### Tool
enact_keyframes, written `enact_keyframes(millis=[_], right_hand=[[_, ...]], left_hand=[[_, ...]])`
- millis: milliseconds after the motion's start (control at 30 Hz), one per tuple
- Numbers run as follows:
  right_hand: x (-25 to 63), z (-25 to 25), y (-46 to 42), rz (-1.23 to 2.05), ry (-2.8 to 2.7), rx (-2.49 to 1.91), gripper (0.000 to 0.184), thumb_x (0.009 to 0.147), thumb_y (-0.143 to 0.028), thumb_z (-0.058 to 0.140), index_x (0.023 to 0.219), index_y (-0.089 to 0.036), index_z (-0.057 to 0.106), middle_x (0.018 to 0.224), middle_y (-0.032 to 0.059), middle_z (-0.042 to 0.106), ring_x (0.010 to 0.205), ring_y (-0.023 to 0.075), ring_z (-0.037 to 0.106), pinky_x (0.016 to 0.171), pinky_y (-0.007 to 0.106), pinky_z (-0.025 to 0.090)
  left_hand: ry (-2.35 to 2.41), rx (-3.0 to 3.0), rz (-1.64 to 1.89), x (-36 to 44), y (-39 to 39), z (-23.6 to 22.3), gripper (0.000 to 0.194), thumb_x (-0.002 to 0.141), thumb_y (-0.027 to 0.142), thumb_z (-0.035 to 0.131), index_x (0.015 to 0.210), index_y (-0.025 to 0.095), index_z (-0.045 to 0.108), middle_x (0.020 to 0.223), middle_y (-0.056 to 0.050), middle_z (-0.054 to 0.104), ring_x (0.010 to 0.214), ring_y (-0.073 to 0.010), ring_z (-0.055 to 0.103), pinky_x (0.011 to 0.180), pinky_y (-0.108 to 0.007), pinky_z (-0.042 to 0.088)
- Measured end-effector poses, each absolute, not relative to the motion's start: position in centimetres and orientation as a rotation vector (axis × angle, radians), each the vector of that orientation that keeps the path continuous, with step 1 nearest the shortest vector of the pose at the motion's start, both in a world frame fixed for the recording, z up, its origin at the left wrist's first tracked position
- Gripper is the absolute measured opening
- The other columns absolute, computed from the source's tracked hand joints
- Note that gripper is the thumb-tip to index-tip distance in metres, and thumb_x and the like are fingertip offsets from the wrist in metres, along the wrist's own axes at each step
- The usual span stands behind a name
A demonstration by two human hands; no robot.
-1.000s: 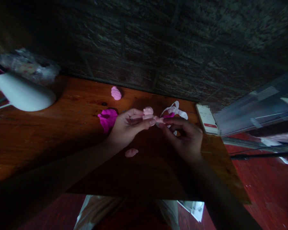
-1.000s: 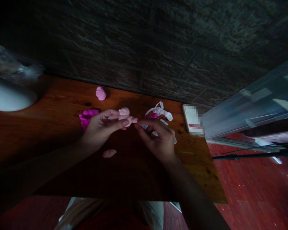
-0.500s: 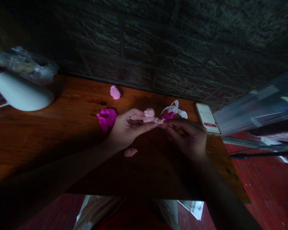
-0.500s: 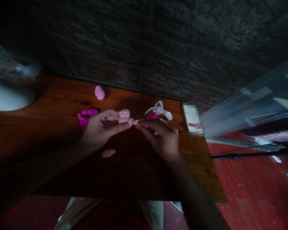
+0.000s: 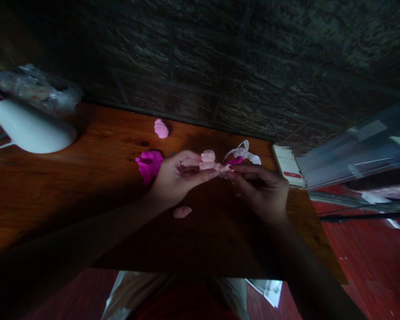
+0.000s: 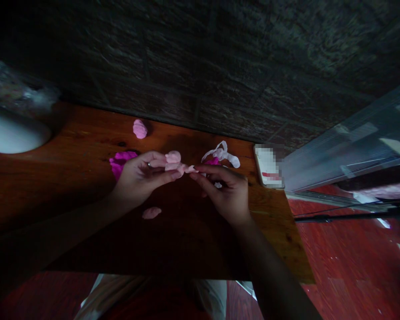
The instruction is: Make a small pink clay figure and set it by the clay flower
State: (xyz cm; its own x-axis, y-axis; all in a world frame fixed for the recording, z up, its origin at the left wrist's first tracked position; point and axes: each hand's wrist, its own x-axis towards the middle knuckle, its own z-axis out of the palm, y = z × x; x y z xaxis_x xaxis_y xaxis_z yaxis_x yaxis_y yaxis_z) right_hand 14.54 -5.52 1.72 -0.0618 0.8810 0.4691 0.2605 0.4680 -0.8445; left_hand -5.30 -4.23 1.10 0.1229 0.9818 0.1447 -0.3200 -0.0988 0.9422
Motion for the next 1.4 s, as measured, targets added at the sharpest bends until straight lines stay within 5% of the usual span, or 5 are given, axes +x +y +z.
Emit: enact_keyframes(millis=[433, 667, 967, 1400], right_hand=[[15.2, 2.3, -5.5, 0.424, -1.881, -1.082, 0.008, 0.091, -0.021, 0.077, 0.097, -0.025, 0.081, 0.085, -0.0009, 0.083, 0.061, 0.0107, 0.071, 0.058, 0.024, 0.058], [15.3, 2.4, -5.3, 0.57, -1.801, -1.104, 0.03, 0.086, -0.026, 0.081, 0.115, -0.024, 0.076, 0.09, 0.0026, 0.077, 0.071, 0.0145, 0.07, 0.066, 0.03, 0.06], [15.9, 3.4, -5.2, 1.053, -1.74, -0.878, 0.024, 0.094, -0.012, 0.069, 0.11, -0.027, 0.08, 0.094, -0.0013, 0.079, 0.06, 0.006, 0.065, 0.055, 0.018, 0.055], [15.6, 3.1, -5.2, 1.36, -1.787, -0.706, 0.015, 0.093, -0.022, 0.076, 0.107, -0.025, 0.078, 0.091, 0.0002, 0.078, 0.067, 0.0077, 0.068, 0.056, 0.017, 0.059]], left_hand=[[0.86, 1.224, 1.37, -5.5, -3.9, 0.6, 0.036, 0.067, 0.025, 0.093, 0.083, 0.018, 0.062, 0.085, -0.003, 0.081, 0.085, -0.0195, 0.079, 0.08, -0.029, 0.062], [0.968, 1.267, 1.337, -5.7, -4.0, 1.0, 0.04, 0.065, 0.034, 0.094, 0.084, 0.019, 0.063, 0.087, -0.005, 0.08, 0.086, -0.0217, 0.078, 0.081, -0.033, 0.062], [0.921, 1.314, 1.026, -6.6, -3.7, 2.3, 0.029, 0.084, 0.044, 0.079, 0.089, 0.016, 0.076, 0.085, -0.005, 0.078, 0.075, -0.0164, 0.07, 0.07, -0.027, 0.057], [0.85, 1.301, 0.94, -6.3, -4.1, 1.7, 0.026, 0.08, 0.045, 0.08, 0.081, 0.019, 0.077, 0.075, -0.004, 0.073, 0.07, -0.0161, 0.065, 0.064, -0.027, 0.054]])
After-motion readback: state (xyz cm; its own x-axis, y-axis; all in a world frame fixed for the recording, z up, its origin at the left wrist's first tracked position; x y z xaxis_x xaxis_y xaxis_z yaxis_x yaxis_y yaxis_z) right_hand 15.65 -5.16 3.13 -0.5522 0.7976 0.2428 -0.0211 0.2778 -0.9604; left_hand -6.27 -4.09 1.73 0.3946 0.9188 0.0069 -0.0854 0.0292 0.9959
